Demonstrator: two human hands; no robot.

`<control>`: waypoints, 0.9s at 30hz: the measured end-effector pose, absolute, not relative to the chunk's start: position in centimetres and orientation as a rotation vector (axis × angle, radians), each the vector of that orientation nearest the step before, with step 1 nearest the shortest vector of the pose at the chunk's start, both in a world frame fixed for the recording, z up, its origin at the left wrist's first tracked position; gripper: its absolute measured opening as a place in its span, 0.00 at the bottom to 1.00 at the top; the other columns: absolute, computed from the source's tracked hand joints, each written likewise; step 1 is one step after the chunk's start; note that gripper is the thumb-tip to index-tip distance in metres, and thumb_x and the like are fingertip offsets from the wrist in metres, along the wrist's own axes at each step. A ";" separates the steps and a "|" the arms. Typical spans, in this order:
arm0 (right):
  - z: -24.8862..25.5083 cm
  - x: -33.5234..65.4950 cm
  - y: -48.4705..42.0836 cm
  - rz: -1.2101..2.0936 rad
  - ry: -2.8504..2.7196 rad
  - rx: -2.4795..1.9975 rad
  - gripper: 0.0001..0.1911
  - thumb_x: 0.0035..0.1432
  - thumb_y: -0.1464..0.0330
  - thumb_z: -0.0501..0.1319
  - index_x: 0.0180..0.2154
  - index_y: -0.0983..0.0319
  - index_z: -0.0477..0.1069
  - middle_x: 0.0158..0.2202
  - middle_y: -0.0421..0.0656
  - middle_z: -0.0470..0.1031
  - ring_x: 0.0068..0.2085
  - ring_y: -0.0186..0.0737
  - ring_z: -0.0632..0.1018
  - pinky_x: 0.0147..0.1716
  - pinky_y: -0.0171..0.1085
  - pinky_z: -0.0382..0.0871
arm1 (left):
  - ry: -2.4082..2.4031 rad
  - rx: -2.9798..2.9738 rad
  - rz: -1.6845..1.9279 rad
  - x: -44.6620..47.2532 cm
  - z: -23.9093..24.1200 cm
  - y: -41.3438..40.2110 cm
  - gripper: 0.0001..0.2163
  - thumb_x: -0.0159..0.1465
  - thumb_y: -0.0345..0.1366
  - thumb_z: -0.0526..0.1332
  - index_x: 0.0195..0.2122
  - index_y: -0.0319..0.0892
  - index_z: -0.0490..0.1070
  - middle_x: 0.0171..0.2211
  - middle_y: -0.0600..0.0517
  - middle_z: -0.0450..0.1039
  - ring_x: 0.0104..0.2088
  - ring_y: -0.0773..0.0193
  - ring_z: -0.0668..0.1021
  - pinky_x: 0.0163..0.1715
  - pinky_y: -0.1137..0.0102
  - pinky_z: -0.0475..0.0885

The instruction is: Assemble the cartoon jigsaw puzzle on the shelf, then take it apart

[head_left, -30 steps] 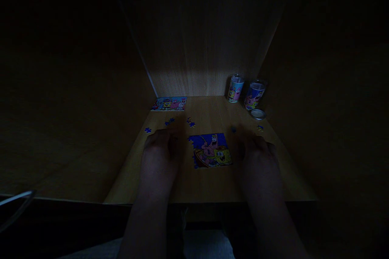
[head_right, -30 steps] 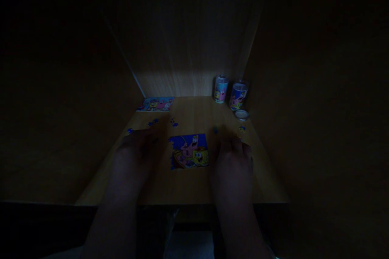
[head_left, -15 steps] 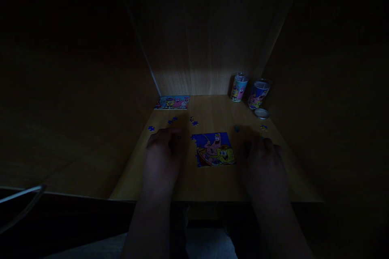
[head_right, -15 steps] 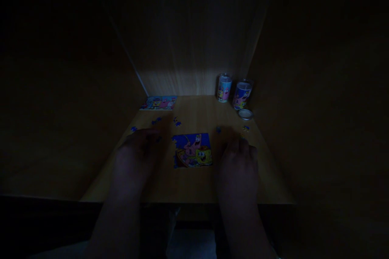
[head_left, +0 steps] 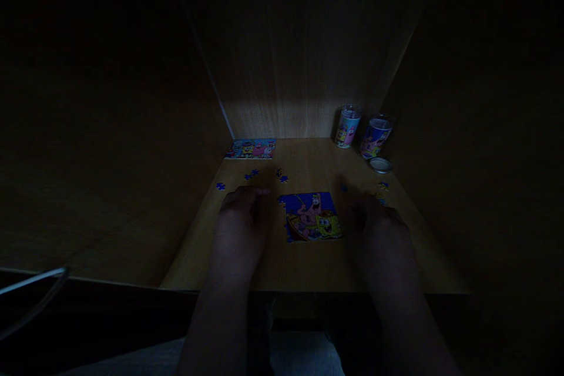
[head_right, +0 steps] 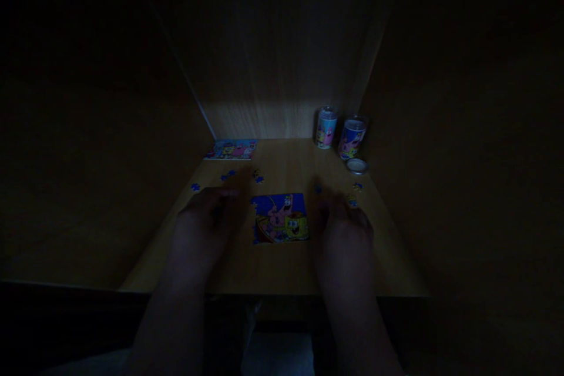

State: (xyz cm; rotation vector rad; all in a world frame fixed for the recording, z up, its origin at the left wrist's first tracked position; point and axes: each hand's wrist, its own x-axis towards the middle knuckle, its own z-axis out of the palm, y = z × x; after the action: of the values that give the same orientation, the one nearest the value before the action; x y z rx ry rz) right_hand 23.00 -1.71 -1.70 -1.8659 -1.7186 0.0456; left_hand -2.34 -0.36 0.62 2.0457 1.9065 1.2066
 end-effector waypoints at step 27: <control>-2.3 26.2 -1.9 -0.188 -1.647 -2.007 0.17 0.69 0.74 0.54 0.54 0.65 0.75 0.50 0.62 0.82 0.48 0.62 0.81 0.46 0.54 0.72 | 1.166 2.344 0.834 -1.7 0.4 -0.3 0.26 0.64 0.14 0.55 0.46 0.51 0.84 0.51 0.53 0.86 0.55 0.58 0.85 0.59 0.56 0.82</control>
State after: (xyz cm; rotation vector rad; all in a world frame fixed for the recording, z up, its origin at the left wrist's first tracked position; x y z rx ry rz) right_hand 26.25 -1.85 -2.27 -2.0069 -1.6473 -0.1878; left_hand -1.66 -0.35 0.43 2.3443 1.1655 0.8343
